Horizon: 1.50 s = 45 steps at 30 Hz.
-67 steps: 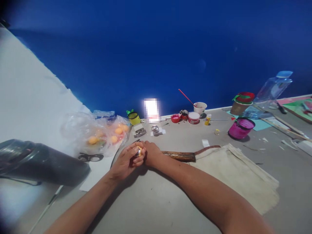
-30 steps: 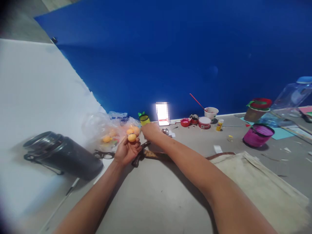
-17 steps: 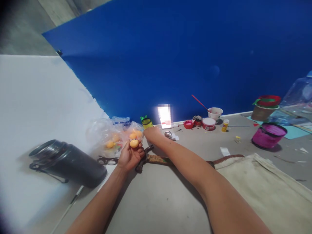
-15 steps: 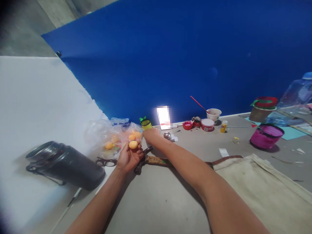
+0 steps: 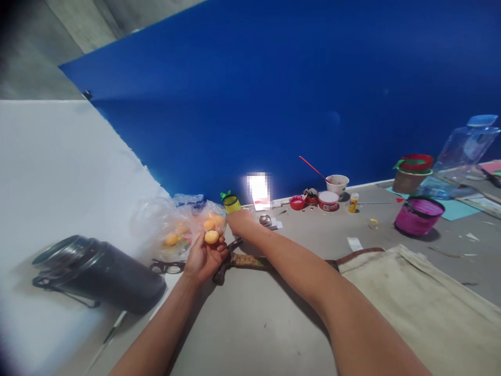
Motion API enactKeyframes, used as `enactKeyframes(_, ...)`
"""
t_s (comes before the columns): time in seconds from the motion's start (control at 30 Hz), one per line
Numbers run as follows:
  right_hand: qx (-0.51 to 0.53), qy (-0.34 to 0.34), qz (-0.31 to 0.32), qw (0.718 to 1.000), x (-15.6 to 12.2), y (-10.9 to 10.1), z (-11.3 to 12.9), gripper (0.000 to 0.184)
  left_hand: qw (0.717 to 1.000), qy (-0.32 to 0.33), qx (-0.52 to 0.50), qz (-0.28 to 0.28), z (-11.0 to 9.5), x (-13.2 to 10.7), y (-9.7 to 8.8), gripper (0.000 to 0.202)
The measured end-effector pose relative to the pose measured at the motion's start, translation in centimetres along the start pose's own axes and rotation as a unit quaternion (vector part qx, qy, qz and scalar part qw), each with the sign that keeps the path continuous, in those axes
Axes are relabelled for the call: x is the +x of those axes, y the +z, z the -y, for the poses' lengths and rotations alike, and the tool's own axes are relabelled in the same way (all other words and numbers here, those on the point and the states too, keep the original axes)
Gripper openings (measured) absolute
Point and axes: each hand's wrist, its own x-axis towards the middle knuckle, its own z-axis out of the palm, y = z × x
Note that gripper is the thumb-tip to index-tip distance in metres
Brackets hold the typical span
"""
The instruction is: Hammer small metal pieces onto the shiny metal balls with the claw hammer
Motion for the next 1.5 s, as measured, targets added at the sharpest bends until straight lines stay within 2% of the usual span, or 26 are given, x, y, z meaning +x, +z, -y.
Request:
enactKeyframes(0.37, -0.001, -0.01, 0.013, 1.0, -0.2, -0.8, -0.3, 0.038, 1.0, 0.002, 0.005, 0.01, 0.1, 0.1, -0.1, 0.053)
enactKeyframes(0.83, 0.027, 0.005, 0.027, 0.999, -0.4, -2.0, -0.8, 0.034, 1.0, -0.008, -0.005, -0.002, 0.0, -0.2, 0.3, 0.052)
enactKeyframes(1.0, 0.071, 0.004, -0.001, 0.997, -1.9, -3.0, -0.6, 0.029, 1.0, -0.012, -0.009, 0.013, 0.1, 0.0, -0.1, 0.037)
enactKeyframes(1.17, 0.158, -0.043, -0.031, 0.986, -5.0, -3.2, -1.3, 0.029, 0.999, 0.011, -0.011, 0.036, 0.1, -0.1, -0.1, 0.02)
enactKeyframes(1.2, 0.191, -0.06, -0.029, 0.979, -5.8, -2.9, -1.5, 0.025, 0.999, 0.013, -0.009, 0.041, 0.1, -0.2, 0.0, 0.019)
enactKeyframes(1.27, 0.381, -0.073, -0.013, 0.922, -7.4, -2.0, -2.0, 0.016, 0.999, 0.009, -0.002, 0.053, 0.3, -0.4, 0.2, 0.017)
enactKeyframes(1.33, 0.506, -0.033, -0.001, 0.862, -9.0, -1.1, -2.6, 0.015, 0.998, -0.001, 0.014, 0.066, 0.7, -0.6, 0.4, 0.018)
enactKeyframes(1.4, 0.583, 0.008, -0.01, 0.813, -10.6, -0.3, -2.9, 0.017, 0.996, -0.011, 0.036, 0.083, 1.2, -0.9, 0.6, 0.018)
enactKeyframes(1.5, 0.65, 0.047, -0.009, 0.759, -12.4, 0.4, -3.0, 0.023, 0.992, -0.023, 0.062, 0.107, 2.2, -1.2, 0.8, 0.019)
